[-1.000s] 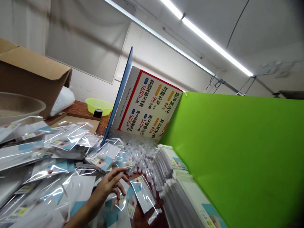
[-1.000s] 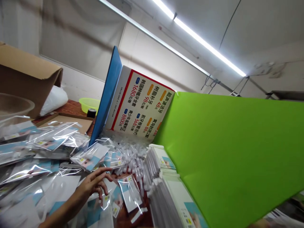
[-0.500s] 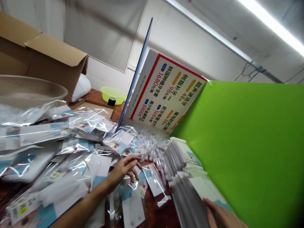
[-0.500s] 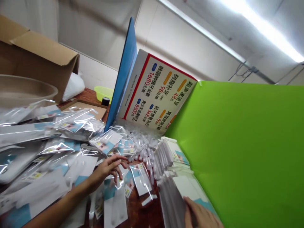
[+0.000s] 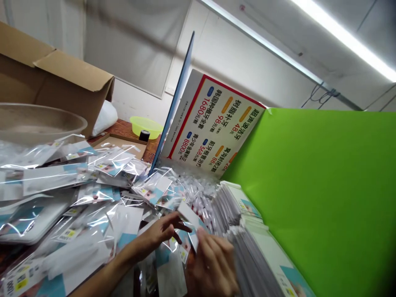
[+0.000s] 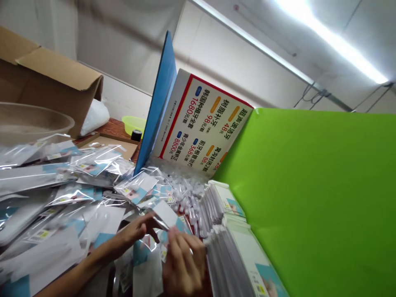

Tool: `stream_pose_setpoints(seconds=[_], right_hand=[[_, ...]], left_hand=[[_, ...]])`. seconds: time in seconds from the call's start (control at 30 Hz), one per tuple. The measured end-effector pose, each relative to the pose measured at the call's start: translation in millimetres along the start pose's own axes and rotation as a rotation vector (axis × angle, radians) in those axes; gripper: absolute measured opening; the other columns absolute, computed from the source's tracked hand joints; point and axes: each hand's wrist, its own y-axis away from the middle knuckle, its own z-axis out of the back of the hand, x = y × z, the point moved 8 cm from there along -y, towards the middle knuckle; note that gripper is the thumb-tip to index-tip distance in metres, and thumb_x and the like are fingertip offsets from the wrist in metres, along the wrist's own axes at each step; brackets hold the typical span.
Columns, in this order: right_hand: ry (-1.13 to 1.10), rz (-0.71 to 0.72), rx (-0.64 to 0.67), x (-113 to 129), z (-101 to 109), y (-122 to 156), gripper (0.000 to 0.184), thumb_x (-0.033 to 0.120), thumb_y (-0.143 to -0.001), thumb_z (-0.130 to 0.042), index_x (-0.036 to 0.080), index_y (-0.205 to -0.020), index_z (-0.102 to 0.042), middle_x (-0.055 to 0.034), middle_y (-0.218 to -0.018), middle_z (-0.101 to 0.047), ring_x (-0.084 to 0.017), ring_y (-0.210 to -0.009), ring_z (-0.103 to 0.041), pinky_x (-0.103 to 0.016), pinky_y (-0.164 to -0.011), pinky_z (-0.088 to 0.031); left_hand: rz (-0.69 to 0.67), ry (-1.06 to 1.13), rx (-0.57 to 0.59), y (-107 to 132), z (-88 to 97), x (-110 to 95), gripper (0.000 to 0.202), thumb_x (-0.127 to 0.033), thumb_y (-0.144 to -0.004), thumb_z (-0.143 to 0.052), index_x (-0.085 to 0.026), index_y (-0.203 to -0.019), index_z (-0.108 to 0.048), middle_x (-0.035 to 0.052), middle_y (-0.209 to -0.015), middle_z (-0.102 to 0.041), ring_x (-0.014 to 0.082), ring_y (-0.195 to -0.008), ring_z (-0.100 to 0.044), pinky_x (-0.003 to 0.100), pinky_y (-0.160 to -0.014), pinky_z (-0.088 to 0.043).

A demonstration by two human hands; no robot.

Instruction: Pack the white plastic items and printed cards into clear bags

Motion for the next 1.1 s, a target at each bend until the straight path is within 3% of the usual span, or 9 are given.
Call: stream_pose_setpoints(seconds=[0.07,0.13,0.2,0.27,0.37,0.47,0.67,0.87,1.1], right_hand=[[-0.037,0.082,0.148,20.8,-48.7,-0.2,0.051,0.002,-0.085,-0.064,0.023,-0.132,-0.065,-0.0081,-0.108,-0.08,-0.029,-0.097,-0.07,-0.049,-0.093,-0.051],[-0.116,0.118,0.333,21.5,-81.2,-1.7,0.042,0.007,-0.089,-0.061,0.023,-0.128,-0.066,-0.0075,-0.112,-0.078,-0.026,-0.102,-0.069,-0.045,-0.096,-0.052],[-0.179,0.034,0.442,-4.9,-94.8,-7.9,0.028,0.015,-0.094,-0.057,0.025,-0.118,-0.069,-0.0065,-0.11,-0.077,-0.024,-0.104,-0.068,-0.04,-0.093,-0.054],[-0.09,-0.202,0.506,-57.4,-102.1,-14.8,0.021,0.024,-0.1,-0.051,0.024,-0.105,-0.071,-0.0059,-0.103,-0.077,-0.021,-0.099,-0.069,-0.034,-0.088,-0.055],[0.22,-0.53,0.616,-135.7,-112.2,-11.8,0.031,0.033,-0.102,-0.043,0.019,-0.1,-0.071,-0.01,-0.101,-0.076,-0.023,-0.093,-0.07,-0.033,-0.084,-0.054],[0.342,-0.568,0.706,-167.4,-129.9,-0.3,0.027,0.029,-0.097,-0.05,0.014,-0.1,-0.072,-0.0142,-0.1,-0.076,-0.027,-0.094,-0.071,-0.034,-0.082,-0.053],[0.496,-0.554,0.805,-173.6,-149.5,30.3,0.025,0.016,-0.09,-0.053,0.011,-0.108,-0.069,-0.0194,-0.104,-0.073,-0.035,-0.101,-0.067,-0.039,-0.08,-0.049],[0.483,-0.585,0.802,-175.7,-149.0,31.8,0.032,0.007,-0.089,-0.046,0.012,-0.108,-0.071,-0.0185,-0.108,-0.074,-0.034,-0.107,-0.063,-0.041,-0.09,-0.044],[0.219,-0.747,0.6,-178.0,-130.2,20.6,0.03,0.005,-0.084,-0.044,0.011,-0.096,-0.071,-0.0222,-0.11,-0.067,-0.035,-0.112,-0.054,-0.048,-0.101,-0.036]], left_hand=[[0.045,-0.096,-0.09,1.2,5.9,4.6,0.068,-0.079,-0.075,-0.063,-0.015,-0.097,-0.074,0.0096,-0.093,-0.072,0.0243,-0.086,-0.064,0.032,-0.073,-0.051],[0.13,-0.133,-0.337,3.0,25.3,13.2,0.061,-0.077,-0.074,-0.066,-0.016,-0.077,-0.07,0.0044,-0.077,-0.068,0.0209,-0.077,-0.061,0.03,-0.071,-0.049],[0.192,-0.092,-0.59,7.0,44.6,20.6,0.061,-0.079,-0.071,-0.066,-0.018,-0.069,-0.062,0.0007,-0.067,-0.062,0.019,-0.07,-0.058,0.029,-0.068,-0.048],[0.224,-0.04,-0.706,7.5,53.8,25.0,0.063,-0.083,-0.068,-0.064,-0.02,-0.067,-0.057,-0.002,-0.061,-0.057,0.017,-0.061,-0.054,0.029,-0.062,-0.046],[0.218,-0.038,-0.686,2.5,55.2,24.0,0.064,-0.083,-0.064,-0.067,-0.02,-0.066,-0.057,-0.003,-0.057,-0.055,0.0141,-0.054,-0.048,0.027,-0.055,-0.04],[0.197,-0.079,-0.625,-0.2,53.4,22.3,0.061,-0.078,-0.067,-0.069,-0.018,-0.064,-0.059,-0.0012,-0.059,-0.058,0.0138,-0.056,-0.048,0.026,-0.055,-0.037],[0.228,-0.083,-0.576,0.0,54.8,28.4,0.059,-0.074,-0.073,-0.069,-0.015,-0.07,-0.063,0.0008,-0.063,-0.062,0.0142,-0.059,-0.052,0.026,-0.059,-0.04],[0.231,-0.066,-0.519,0.8,51.4,28.1,0.051,-0.063,-0.078,-0.073,-0.013,-0.086,-0.071,0.0065,-0.078,-0.074,0.0188,-0.069,-0.063,0.028,-0.065,-0.047],[0.2,-0.047,-0.548,1.4,50.1,19.1,0.042,-0.049,-0.073,-0.083,-0.016,-0.092,-0.065,0.0059,-0.089,-0.076,0.021,-0.083,-0.069,0.029,-0.076,-0.052]])
